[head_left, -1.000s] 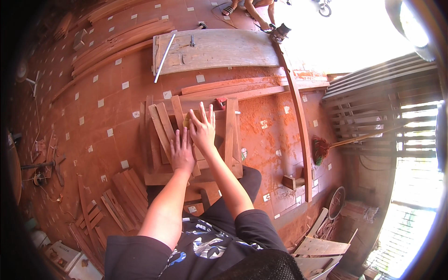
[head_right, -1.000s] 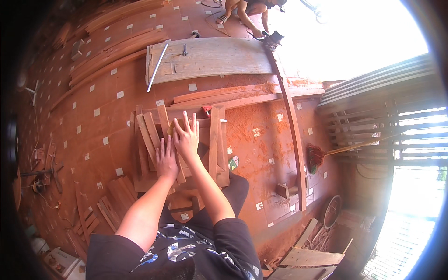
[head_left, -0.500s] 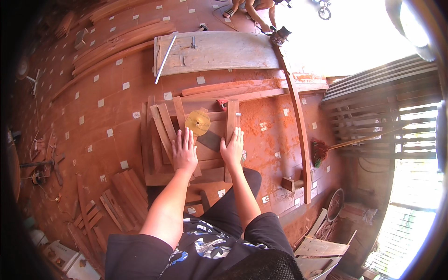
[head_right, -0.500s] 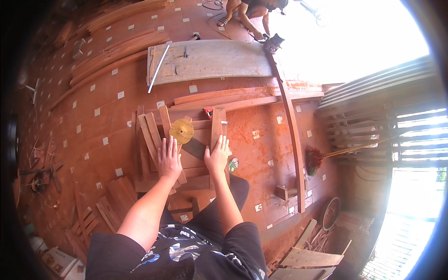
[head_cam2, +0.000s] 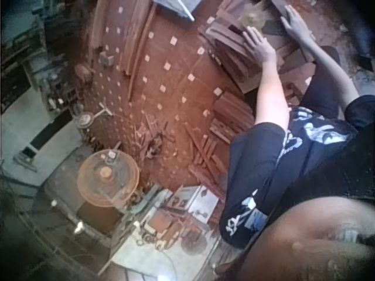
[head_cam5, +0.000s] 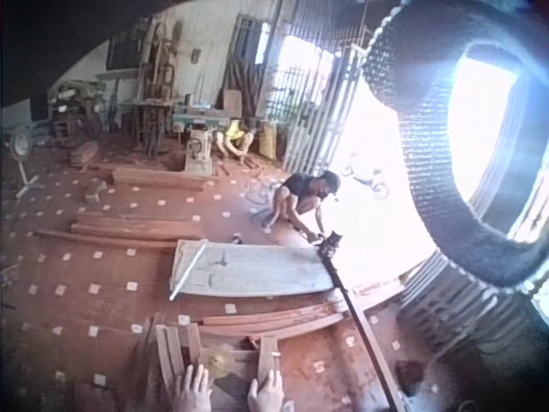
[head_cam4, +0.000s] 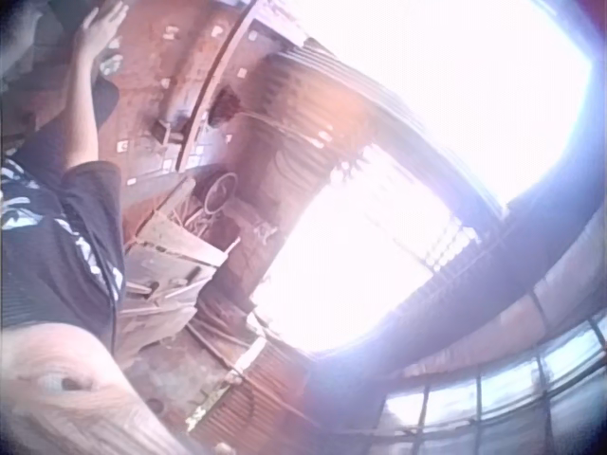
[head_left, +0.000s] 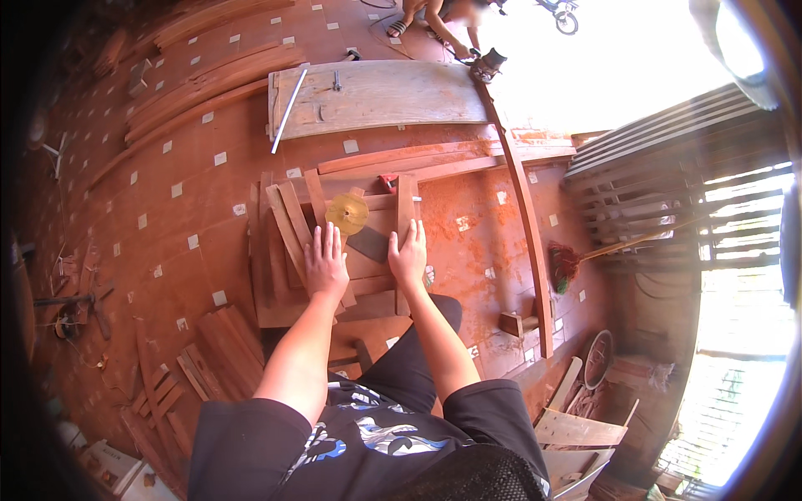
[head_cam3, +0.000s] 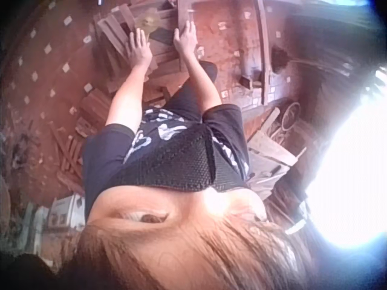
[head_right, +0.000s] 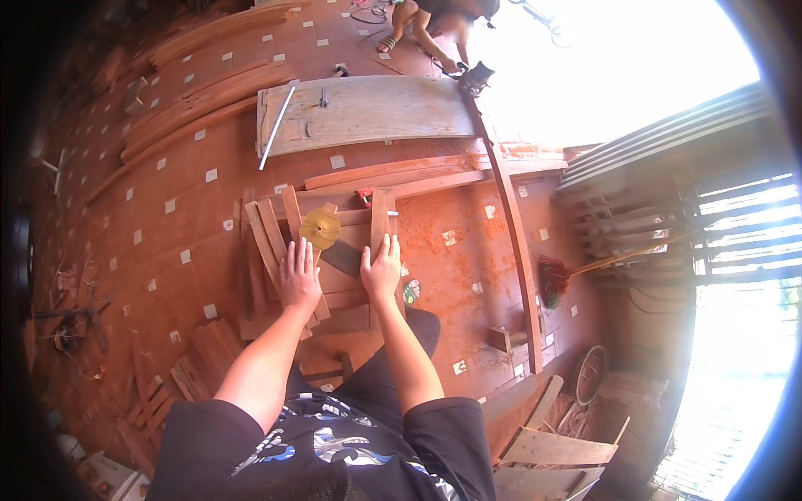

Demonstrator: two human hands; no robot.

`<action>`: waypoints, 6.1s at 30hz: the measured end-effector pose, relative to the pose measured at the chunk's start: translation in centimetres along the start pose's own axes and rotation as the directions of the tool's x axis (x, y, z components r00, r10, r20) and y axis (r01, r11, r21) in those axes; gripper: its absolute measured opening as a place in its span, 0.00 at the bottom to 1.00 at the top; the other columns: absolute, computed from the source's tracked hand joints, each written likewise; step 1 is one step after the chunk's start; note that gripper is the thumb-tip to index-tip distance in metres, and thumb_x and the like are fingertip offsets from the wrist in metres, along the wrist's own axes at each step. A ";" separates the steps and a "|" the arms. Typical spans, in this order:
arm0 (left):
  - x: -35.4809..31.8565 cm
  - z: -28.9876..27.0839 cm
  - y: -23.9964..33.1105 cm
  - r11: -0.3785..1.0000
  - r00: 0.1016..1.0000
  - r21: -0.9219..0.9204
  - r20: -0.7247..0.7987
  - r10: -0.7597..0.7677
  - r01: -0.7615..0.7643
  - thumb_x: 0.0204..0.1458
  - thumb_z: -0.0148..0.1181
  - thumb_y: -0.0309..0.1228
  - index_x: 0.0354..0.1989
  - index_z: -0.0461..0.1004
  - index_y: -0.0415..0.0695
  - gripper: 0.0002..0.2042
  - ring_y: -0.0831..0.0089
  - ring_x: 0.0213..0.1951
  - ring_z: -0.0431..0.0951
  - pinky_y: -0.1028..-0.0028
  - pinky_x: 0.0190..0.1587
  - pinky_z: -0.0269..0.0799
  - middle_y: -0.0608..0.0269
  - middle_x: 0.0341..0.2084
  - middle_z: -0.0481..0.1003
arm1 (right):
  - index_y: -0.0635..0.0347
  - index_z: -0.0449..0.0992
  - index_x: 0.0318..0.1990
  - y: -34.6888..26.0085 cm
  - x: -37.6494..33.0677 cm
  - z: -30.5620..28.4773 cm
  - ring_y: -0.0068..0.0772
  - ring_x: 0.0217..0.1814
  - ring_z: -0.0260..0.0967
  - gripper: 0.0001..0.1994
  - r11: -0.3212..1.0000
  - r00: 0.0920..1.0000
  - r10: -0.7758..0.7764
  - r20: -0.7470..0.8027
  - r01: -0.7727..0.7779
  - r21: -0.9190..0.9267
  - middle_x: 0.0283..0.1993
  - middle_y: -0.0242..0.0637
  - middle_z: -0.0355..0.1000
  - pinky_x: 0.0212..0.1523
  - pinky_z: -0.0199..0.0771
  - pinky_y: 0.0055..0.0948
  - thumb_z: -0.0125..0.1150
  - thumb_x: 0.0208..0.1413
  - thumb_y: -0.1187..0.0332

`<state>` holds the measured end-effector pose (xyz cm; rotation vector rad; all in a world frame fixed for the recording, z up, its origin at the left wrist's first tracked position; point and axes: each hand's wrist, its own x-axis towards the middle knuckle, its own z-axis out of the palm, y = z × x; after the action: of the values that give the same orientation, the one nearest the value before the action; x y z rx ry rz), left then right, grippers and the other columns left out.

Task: The person sands wooden planks using a sanding block. They hold each plank with one hand and rub the sanding block along the surface with the other, flipping the pieces to sand different sides. The person works on multiple planks sequentially in a workshop setting.

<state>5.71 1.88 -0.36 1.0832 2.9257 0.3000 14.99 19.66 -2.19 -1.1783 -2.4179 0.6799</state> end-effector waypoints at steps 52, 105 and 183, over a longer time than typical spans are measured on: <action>-7.6 -2.4 -4.8 0.926 0.943 -0.181 0.102 -0.317 0.331 0.65 0.43 0.59 0.78 0.43 0.37 0.44 0.47 0.78 0.42 0.44 0.74 0.47 0.42 0.78 0.42 | 0.56 0.67 0.71 -11.7 1.8 5.0 0.60 0.85 0.28 0.36 0.953 0.975 -0.201 0.091 0.216 -0.212 0.82 0.58 0.41 0.80 0.33 0.56 0.50 0.59 0.47; -7.4 -1.8 -5.1 0.947 0.956 -0.137 0.027 -0.291 0.292 0.66 0.41 0.57 0.73 0.61 0.41 0.36 0.47 0.76 0.52 0.41 0.74 0.42 0.42 0.71 0.62 | 0.53 0.76 0.55 -10.4 -4.4 4.2 0.57 0.84 0.38 0.21 0.926 0.931 -0.354 0.090 0.362 -0.109 0.75 0.45 0.59 0.77 0.31 0.70 0.52 0.61 0.52; -8.8 0.2 -5.4 0.989 0.939 -0.142 -0.333 -0.088 0.043 0.64 0.49 0.38 0.49 0.79 0.40 0.17 0.50 0.70 0.63 0.50 0.67 0.62 0.50 0.62 0.73 | 0.49 0.79 0.48 -12.3 -9.4 4.1 0.51 0.80 0.50 0.18 0.888 0.896 -0.424 -0.133 0.440 0.136 0.66 0.41 0.68 0.74 0.46 0.61 0.61 0.50 0.57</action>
<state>8.90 -7.78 -2.02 1.0018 3.1676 0.7382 10.63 4.44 0.38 -0.5597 -2.3681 0.6403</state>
